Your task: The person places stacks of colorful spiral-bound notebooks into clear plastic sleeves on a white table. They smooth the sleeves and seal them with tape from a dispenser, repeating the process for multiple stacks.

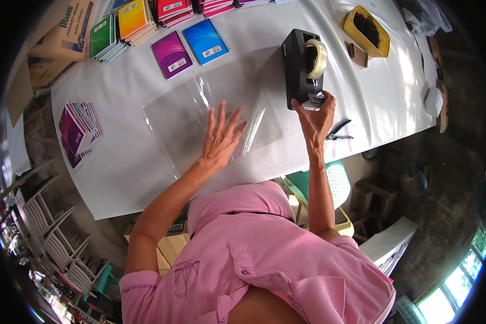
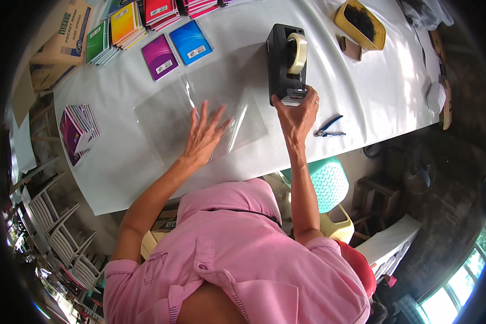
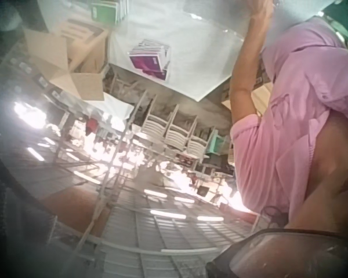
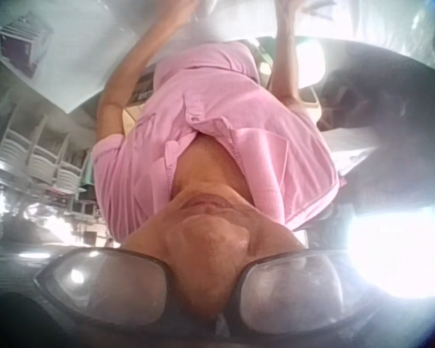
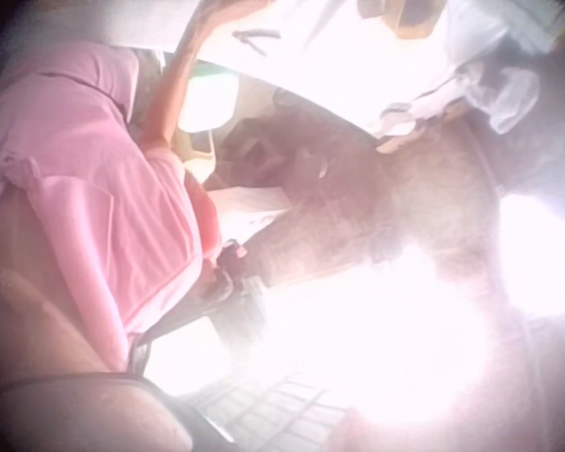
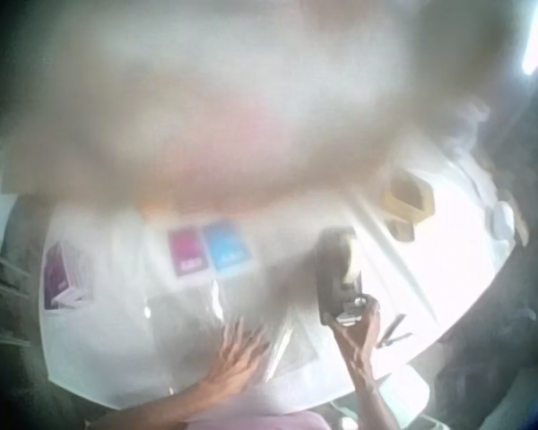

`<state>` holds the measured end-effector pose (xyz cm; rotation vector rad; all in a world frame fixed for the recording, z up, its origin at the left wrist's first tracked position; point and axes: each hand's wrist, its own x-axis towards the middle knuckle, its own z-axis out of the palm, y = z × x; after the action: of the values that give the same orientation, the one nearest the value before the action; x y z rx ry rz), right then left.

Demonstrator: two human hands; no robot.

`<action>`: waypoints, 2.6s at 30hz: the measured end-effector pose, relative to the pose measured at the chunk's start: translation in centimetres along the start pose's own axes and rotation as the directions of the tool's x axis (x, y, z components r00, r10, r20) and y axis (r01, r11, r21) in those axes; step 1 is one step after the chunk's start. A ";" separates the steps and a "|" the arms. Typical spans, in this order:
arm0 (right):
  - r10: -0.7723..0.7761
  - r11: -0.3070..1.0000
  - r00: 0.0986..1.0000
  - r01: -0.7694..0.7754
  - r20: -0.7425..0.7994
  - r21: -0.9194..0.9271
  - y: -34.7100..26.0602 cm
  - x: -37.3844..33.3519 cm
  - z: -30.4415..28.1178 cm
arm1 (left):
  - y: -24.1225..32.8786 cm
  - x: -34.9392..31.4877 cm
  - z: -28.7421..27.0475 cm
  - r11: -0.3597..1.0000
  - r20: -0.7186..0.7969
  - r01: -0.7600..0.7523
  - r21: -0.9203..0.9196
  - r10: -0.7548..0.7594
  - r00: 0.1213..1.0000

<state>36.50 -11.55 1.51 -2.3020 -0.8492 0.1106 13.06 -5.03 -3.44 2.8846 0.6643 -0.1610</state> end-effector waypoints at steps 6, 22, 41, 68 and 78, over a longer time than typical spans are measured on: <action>0.035 0.999 0.999 -0.035 -0.041 0.013 -1.9 -0.1 0.9 | 1.6 1.8 0.5 0.995 0.204 -0.088 -0.036 0.094 0.974; 0.066 0.996 0.998 -0.065 -0.017 0.064 0.2 -5.5 3.9 | 2.8 1.3 0.5 0.991 0.172 0.035 -0.128 -0.012 0.985; -0.866 0.374 0.379 0.924 0.325 -0.082 -9.0 25.1 13.3 | -3.5 3.3 -3.1 0.611 -0.019 0.176 -0.772 -0.298 0.954; -0.286 0.952 0.861 0.307 0.420 0.018 -20.2 26.8 23.5 | -19.8 11.3 -2.0 -0.770 0.121 -0.393 -0.503 -0.512 0.850; -0.327 0.869 0.853 0.104 0.405 0.484 -14.6 28.1 24.3 | -20.9 10.9 -2.3 -0.744 0.000 -0.474 -0.470 -0.537 0.844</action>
<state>43.46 27.38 -4.15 -1.7398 -1.1888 0.7237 13.69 18.54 -5.89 0.2996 0.4033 0.9496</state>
